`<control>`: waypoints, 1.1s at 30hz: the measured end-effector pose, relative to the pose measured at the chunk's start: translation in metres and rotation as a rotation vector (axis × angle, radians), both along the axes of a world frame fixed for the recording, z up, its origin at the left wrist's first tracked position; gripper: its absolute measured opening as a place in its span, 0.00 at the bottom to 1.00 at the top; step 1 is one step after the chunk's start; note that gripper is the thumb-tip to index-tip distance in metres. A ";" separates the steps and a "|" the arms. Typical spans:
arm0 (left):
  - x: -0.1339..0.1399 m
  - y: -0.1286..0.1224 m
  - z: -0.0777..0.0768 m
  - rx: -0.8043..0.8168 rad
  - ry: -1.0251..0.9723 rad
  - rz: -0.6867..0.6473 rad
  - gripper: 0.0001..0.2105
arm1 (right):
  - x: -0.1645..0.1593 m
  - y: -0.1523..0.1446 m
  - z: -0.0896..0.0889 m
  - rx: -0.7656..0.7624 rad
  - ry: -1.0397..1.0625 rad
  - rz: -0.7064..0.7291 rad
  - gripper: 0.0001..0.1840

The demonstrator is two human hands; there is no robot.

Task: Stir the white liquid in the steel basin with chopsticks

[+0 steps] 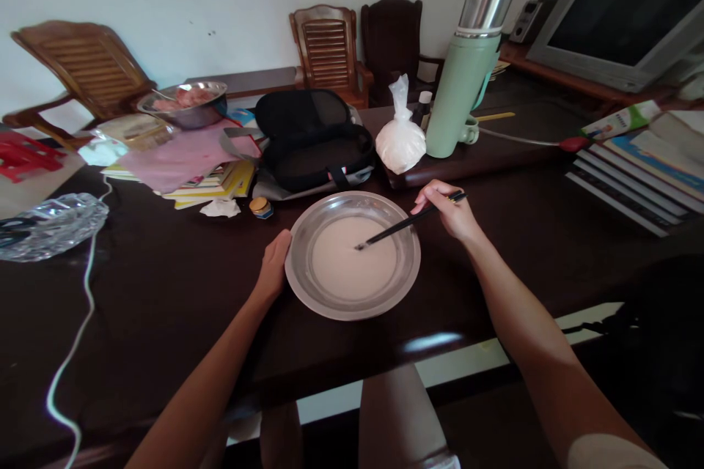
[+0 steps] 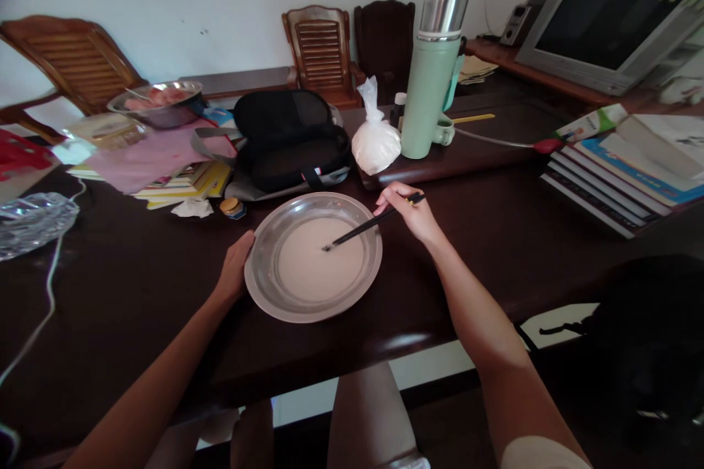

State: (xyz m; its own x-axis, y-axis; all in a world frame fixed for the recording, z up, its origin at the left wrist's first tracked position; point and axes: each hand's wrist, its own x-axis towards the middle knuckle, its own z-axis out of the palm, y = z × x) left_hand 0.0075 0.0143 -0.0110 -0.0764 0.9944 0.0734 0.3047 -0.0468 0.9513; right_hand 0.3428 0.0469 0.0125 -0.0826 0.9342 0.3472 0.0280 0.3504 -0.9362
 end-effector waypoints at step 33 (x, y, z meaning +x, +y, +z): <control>0.001 0.000 0.001 0.012 -0.007 -0.011 0.18 | 0.001 0.000 0.001 -0.007 -0.004 0.035 0.19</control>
State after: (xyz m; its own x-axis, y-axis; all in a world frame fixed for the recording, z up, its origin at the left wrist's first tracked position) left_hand 0.0088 0.0147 -0.0098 -0.0664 0.9942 0.0847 0.2974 -0.0613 0.9528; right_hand 0.3435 0.0464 0.0132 -0.1163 0.9331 0.3403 0.0192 0.3447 -0.9385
